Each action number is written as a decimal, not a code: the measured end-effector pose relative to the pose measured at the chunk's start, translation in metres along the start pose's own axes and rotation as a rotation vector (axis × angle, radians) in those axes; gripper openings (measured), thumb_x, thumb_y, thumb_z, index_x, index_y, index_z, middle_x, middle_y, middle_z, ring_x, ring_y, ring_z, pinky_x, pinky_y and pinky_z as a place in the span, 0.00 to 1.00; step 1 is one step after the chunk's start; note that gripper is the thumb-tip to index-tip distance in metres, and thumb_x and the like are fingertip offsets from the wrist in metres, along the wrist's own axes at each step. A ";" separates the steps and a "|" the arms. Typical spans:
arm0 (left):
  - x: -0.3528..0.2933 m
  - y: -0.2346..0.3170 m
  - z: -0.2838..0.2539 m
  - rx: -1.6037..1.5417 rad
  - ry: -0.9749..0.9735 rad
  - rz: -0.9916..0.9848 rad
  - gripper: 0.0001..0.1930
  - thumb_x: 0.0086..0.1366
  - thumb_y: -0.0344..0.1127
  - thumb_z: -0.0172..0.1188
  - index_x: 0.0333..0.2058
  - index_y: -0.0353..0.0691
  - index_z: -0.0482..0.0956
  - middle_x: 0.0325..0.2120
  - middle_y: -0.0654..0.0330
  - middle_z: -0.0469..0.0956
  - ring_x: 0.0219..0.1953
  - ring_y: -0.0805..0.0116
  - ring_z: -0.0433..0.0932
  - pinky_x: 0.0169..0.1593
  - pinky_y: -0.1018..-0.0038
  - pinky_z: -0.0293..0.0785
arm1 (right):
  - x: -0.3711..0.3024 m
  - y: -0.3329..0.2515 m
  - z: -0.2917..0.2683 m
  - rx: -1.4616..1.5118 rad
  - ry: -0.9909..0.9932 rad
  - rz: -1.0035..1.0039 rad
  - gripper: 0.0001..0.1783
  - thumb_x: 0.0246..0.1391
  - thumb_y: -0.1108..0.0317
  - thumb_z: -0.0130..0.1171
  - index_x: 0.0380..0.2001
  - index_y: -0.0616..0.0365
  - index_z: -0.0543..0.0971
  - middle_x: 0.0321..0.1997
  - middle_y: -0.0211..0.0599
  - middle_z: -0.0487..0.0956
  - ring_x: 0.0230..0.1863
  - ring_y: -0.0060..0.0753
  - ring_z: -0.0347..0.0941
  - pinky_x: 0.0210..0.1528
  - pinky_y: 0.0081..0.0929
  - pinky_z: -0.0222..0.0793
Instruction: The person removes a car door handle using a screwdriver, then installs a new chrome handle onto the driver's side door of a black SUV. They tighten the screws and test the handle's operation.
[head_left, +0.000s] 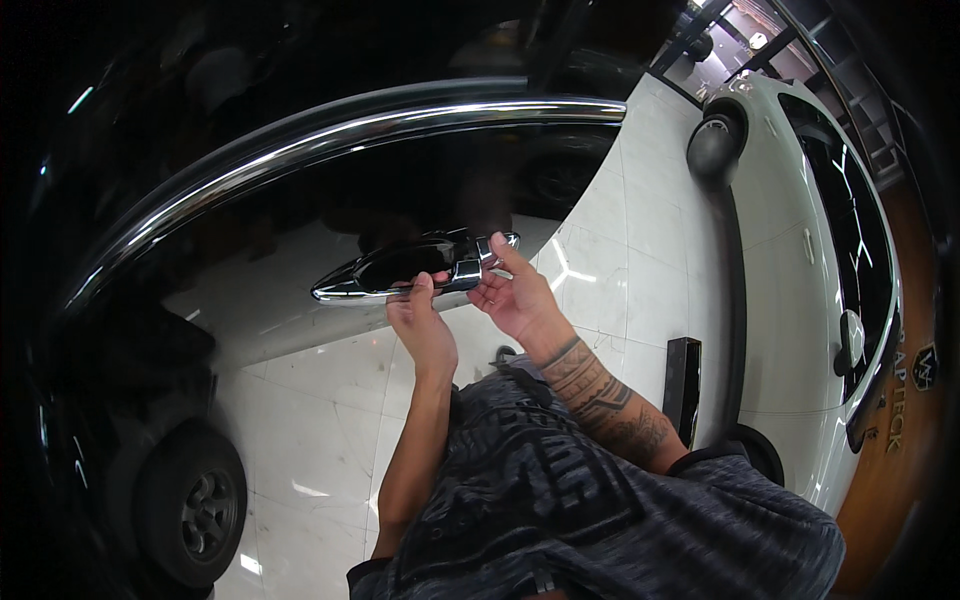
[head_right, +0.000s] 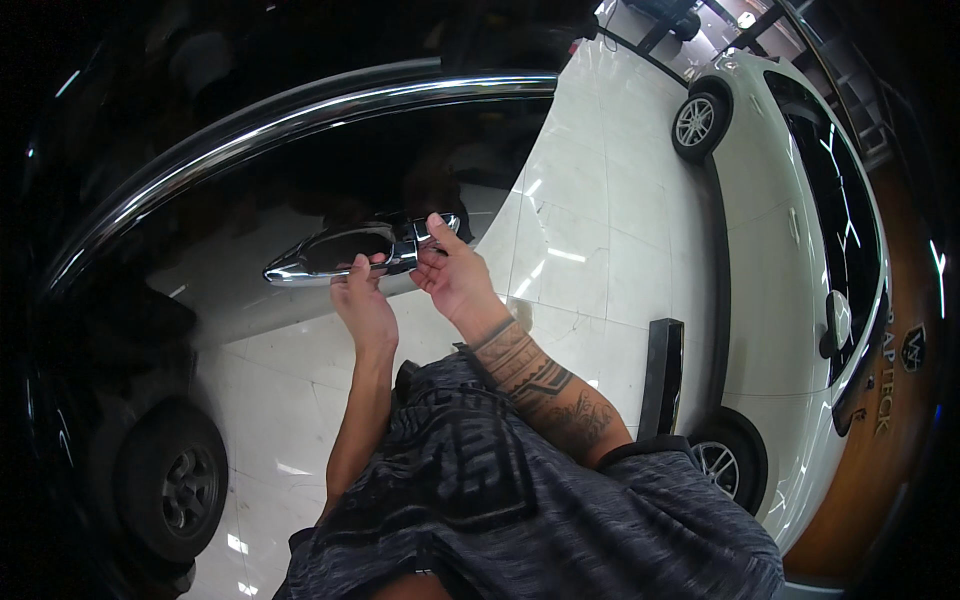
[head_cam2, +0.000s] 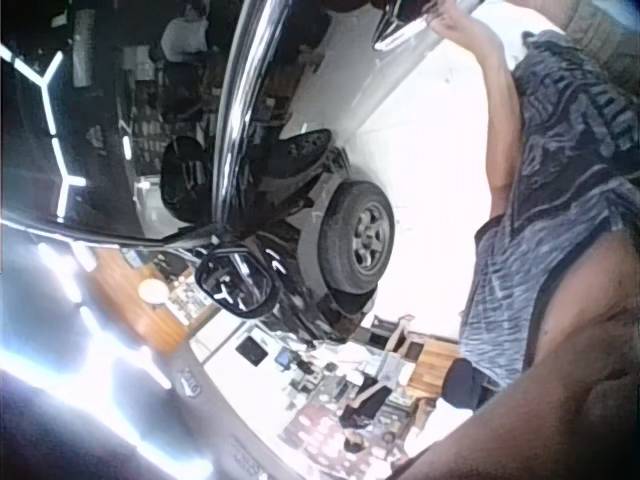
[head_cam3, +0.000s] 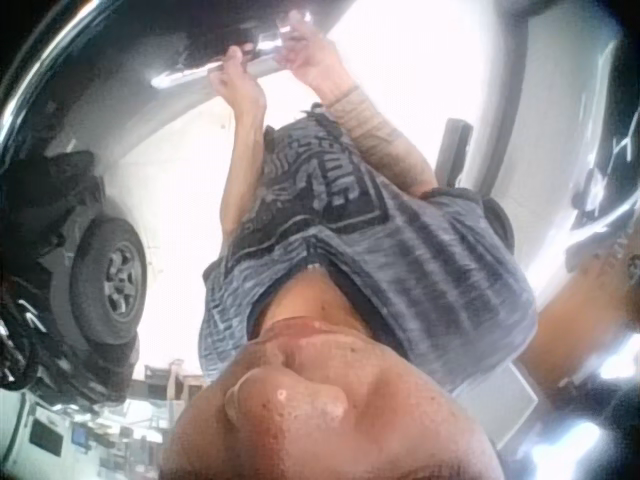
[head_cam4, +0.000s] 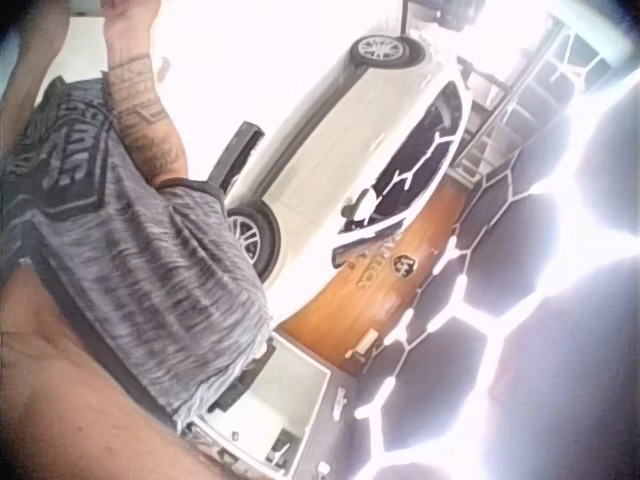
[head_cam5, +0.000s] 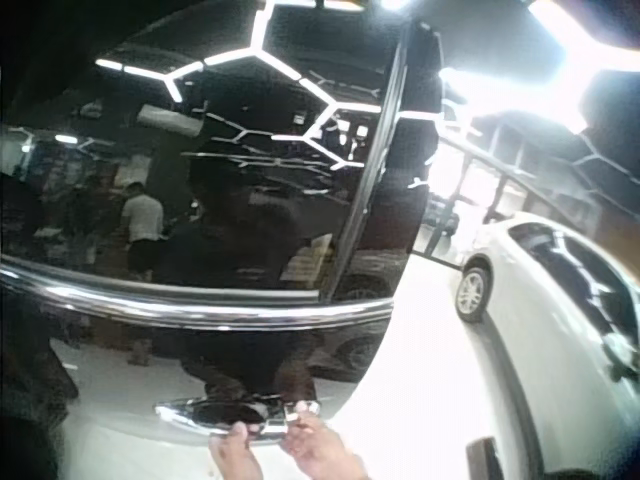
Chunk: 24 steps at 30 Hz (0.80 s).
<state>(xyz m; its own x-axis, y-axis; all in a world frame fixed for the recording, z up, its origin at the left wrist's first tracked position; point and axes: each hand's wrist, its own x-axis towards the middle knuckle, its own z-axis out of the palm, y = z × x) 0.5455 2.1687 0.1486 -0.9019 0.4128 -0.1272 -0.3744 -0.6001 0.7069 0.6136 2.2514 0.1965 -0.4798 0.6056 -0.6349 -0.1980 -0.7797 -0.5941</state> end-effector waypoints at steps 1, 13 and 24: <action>0.000 0.000 0.001 -0.008 -0.006 -0.006 0.08 0.61 0.30 0.53 0.37 0.34 0.67 0.31 0.58 0.71 0.35 0.70 0.74 0.44 0.74 0.68 | 0.001 0.002 -0.001 -0.003 -0.009 -0.047 0.17 0.46 0.52 0.64 0.27 0.52 0.70 0.28 0.30 0.73 0.30 0.27 0.69 0.37 0.29 0.64; -0.003 0.006 0.005 -0.041 -0.015 0.007 0.05 0.61 0.28 0.53 0.32 0.35 0.67 0.29 0.59 0.72 0.33 0.70 0.75 0.45 0.74 0.70 | -0.001 0.006 -0.007 -0.096 0.004 -0.272 0.16 0.45 0.61 0.65 0.28 0.55 0.69 0.26 0.30 0.75 0.29 0.24 0.72 0.32 0.23 0.68; 0.001 -0.004 -0.002 -0.048 -0.032 0.005 0.06 0.62 0.29 0.53 0.31 0.35 0.65 0.29 0.57 0.72 0.34 0.68 0.75 0.45 0.73 0.71 | 0.010 0.007 -0.001 0.155 -0.025 -0.357 0.07 0.48 0.68 0.58 0.23 0.56 0.71 0.24 0.31 0.71 0.27 0.26 0.68 0.34 0.26 0.68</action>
<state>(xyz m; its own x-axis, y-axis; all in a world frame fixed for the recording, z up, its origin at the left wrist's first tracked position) 0.5454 2.1698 0.1439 -0.8964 0.4315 -0.1009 -0.3809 -0.6338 0.6732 0.6088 2.2524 0.1858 -0.3781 0.8403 -0.3884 -0.4817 -0.5369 -0.6926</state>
